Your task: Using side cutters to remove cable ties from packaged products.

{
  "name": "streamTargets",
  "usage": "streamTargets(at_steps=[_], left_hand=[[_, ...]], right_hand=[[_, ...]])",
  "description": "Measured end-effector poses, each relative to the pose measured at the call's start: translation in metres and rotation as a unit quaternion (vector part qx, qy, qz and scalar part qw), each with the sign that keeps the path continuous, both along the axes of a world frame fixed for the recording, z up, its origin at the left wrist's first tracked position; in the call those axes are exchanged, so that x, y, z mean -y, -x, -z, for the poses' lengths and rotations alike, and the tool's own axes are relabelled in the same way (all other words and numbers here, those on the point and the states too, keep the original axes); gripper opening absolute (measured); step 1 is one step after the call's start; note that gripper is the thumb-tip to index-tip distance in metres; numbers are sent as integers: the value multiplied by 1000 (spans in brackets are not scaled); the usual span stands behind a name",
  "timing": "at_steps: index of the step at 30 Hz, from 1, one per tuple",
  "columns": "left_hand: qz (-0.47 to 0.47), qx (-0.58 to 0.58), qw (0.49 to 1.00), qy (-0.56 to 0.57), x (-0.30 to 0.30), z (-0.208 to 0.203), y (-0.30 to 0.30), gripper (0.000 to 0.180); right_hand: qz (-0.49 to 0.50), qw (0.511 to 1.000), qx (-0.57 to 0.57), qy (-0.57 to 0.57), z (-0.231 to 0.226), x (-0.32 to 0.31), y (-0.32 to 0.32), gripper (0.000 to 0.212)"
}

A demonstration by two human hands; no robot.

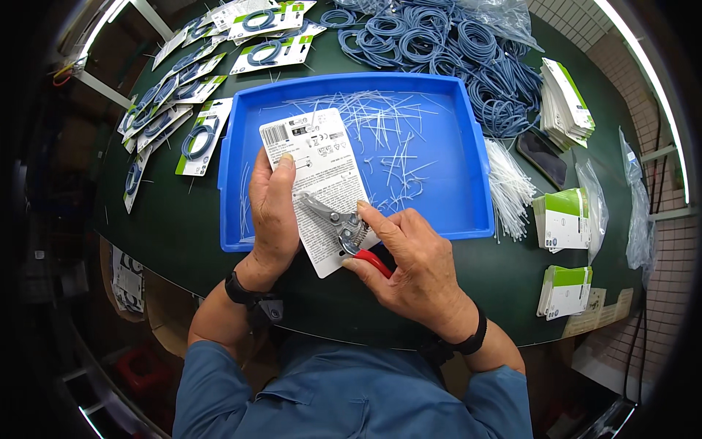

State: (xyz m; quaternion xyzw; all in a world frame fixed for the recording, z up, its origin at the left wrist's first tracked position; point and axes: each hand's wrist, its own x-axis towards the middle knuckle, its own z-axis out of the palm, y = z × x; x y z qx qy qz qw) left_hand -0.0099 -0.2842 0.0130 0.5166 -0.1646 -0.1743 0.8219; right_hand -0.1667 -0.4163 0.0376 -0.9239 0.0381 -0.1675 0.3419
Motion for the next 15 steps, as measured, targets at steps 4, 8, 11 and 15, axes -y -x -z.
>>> streamTargets(at_steps=[4, 8, 11, 15], left_hand=[[0, 1, 1000, -6, -3, -2, 0, 30], [-3, 5, 1000, -7, -2, 0, 0, 29], [-4, 15, 1000, -8, -1, 0, 2, 29], [-6, 1, 1000, -1, 1, 2, 4, 29]], right_hand=[[3, 1000, 1, -6, 1, 0, 1, 71], [11, 1000, -12, -21, 4, 2, 3, 72], [6, 1000, -3, -23, 3, -1, -1, 71], [0, 1000, 9, 4, 9, -2, -5, 71]])
